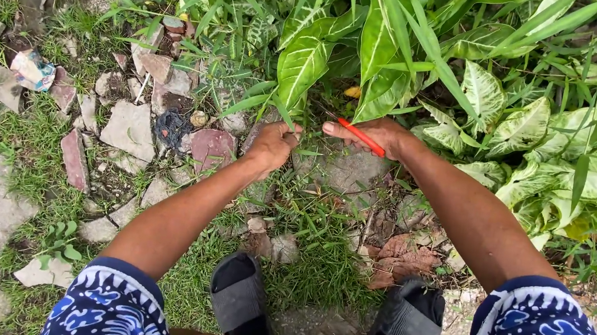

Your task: Trimming small plants and weeds from a garden area using a pair of red-handled scissors.

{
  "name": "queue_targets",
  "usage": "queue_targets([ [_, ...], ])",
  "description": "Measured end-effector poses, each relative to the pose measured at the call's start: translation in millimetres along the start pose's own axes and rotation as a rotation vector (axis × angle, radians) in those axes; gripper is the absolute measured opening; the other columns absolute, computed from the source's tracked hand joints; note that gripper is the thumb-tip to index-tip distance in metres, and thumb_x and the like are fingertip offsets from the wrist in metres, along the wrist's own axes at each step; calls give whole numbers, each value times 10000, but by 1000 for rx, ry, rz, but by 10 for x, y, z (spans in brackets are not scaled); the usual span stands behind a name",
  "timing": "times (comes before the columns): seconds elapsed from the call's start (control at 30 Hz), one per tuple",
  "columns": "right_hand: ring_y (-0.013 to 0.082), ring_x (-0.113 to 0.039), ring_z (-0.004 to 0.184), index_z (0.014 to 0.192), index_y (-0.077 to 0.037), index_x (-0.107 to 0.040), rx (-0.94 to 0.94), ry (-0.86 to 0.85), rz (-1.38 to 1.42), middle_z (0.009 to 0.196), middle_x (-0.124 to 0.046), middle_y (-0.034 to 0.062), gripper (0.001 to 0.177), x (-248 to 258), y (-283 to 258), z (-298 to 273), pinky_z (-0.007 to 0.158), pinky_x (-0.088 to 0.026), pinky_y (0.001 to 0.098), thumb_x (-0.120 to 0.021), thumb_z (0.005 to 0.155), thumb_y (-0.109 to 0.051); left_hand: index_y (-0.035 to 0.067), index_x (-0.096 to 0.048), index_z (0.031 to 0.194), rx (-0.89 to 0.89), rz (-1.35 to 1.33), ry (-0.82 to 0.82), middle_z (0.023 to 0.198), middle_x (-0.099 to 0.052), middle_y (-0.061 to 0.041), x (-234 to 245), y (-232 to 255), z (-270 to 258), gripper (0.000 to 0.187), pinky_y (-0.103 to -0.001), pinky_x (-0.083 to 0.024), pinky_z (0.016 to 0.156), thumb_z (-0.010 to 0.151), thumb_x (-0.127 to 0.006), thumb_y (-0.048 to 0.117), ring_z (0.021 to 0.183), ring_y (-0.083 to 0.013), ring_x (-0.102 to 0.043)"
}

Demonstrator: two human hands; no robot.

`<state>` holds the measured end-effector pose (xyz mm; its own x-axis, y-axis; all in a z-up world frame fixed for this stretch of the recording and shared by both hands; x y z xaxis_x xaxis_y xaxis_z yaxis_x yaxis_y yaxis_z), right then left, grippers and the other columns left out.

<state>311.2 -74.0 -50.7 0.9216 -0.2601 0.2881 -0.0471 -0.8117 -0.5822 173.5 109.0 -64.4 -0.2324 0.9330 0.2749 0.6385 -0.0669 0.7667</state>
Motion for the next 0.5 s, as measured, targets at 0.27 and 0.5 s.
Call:
queue_targets([
  [0.27, 127, -619, 622, 965, -72, -758, 136, -7, 72, 739, -684, 52, 796, -37, 52, -175, 575, -548, 303, -765, 603, -780, 32, -696, 1161, -94, 83, -43, 1051, -727, -46, 29, -172, -68, 204, -295, -534, 883, 982, -640, 113, 931, -141, -652],
  [0.5, 123, -513, 511, 827, -43, -684, 101, -120, -16, 612, -533, 9, 778, -144, 381, -364, 453, -435, 307, -681, 701, -811, 29, -691, 1166, -83, 123, -32, 1063, -714, -58, 233, -214, -135, 229, -312, -534, 885, 974, -659, 150, 944, -156, -630],
])
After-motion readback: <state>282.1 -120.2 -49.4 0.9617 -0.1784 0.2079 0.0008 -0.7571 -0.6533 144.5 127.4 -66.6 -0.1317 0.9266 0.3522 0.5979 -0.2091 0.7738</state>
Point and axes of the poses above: each hand's wrist, its own z-axis towards the middle knuckle, its own x-axis out of the back of the hand, y = z × x, the point moved 8 cm from there along z, towards the middle knuckle
